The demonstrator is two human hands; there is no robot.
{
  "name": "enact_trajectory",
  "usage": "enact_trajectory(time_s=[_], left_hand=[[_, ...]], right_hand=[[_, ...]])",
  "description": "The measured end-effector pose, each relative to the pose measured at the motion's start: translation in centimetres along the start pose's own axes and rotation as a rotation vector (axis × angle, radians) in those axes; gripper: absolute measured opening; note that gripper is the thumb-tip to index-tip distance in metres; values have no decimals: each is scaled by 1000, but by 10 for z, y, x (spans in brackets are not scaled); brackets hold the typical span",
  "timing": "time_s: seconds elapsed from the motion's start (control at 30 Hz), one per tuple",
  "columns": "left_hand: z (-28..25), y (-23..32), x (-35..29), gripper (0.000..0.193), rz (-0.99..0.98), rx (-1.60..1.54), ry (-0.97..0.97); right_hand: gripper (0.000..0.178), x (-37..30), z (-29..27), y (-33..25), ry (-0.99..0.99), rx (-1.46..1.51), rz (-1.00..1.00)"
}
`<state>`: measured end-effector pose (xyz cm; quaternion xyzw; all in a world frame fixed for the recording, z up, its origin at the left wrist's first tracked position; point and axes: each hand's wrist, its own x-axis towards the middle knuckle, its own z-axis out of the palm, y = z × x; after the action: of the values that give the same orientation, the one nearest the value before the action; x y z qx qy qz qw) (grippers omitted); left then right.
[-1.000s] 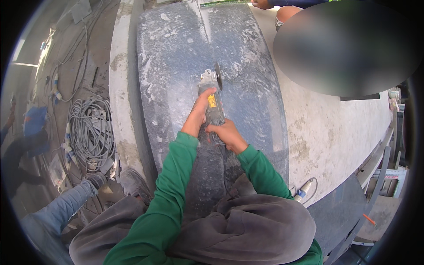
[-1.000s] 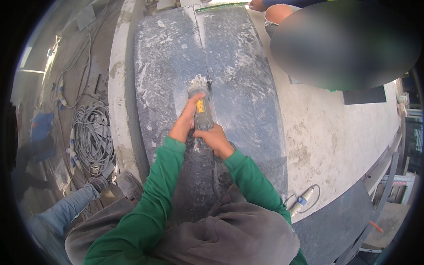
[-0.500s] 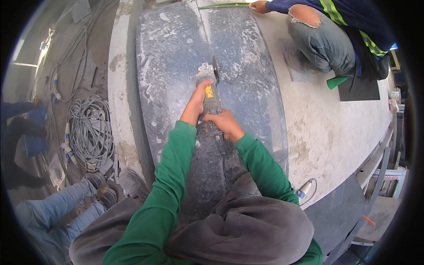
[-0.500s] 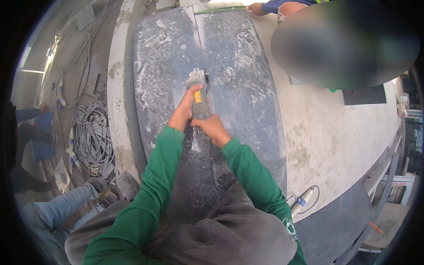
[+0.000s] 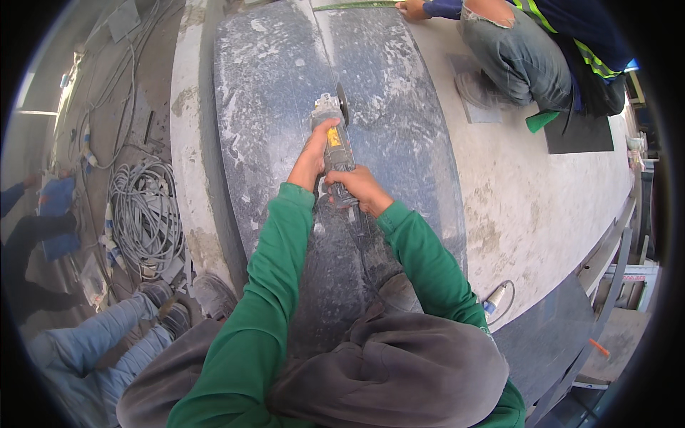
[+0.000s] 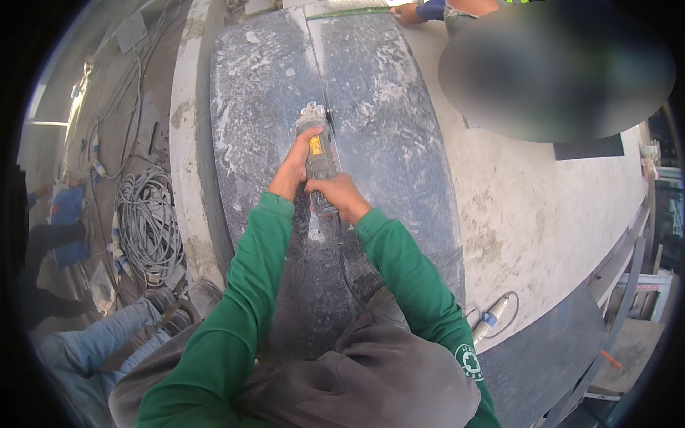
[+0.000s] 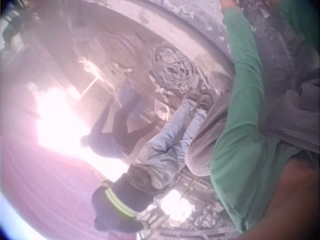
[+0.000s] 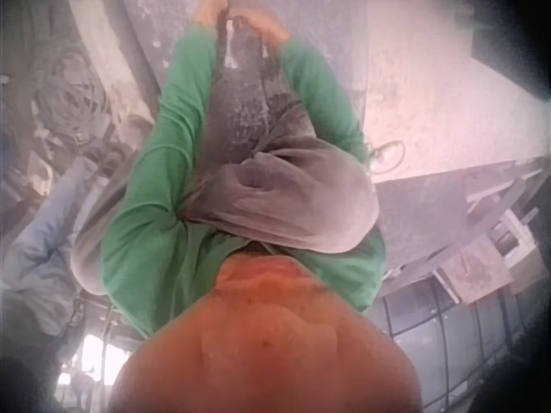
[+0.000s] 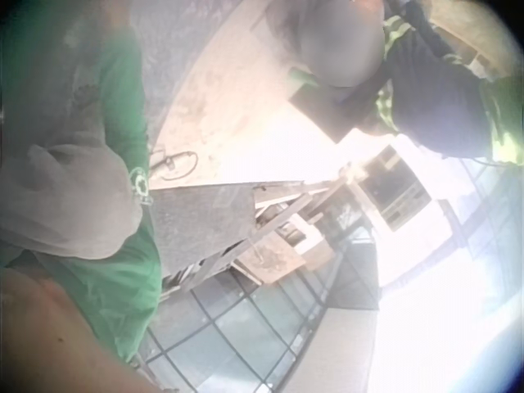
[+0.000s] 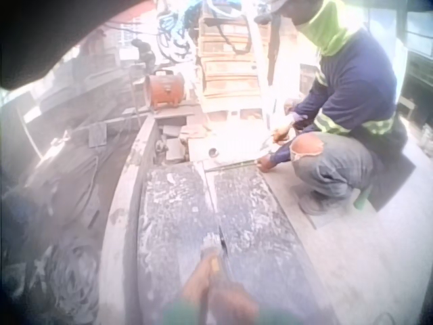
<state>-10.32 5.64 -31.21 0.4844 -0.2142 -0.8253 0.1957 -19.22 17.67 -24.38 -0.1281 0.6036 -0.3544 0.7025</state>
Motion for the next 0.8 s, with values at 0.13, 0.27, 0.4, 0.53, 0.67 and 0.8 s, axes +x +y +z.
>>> enact_trajectory(time_s=[0.13,0.27,0.4,0.53,0.67,0.8], left_hand=[[4,-10,-13,48,-23,-48,16],[3,-24,-26,60,-9,-29,-24],[3,-32,-36,57,-12,-28,-14],[2,-35,-39,53,-1,-28,-8],[1,-37,-41,50,-6,-33,-10],[2,-39,-45,49,-32,-44,4]], right_hand=[[27,-31,7,-11,20,-102,10],[27,-32,5,19,7,-8,-81],[26,-35,5,33,25,-9,-105],[26,-33,5,41,18,34,-114],[27,-39,6,38,37,1,-66],[29,-45,7,37,30,-3,-55]])
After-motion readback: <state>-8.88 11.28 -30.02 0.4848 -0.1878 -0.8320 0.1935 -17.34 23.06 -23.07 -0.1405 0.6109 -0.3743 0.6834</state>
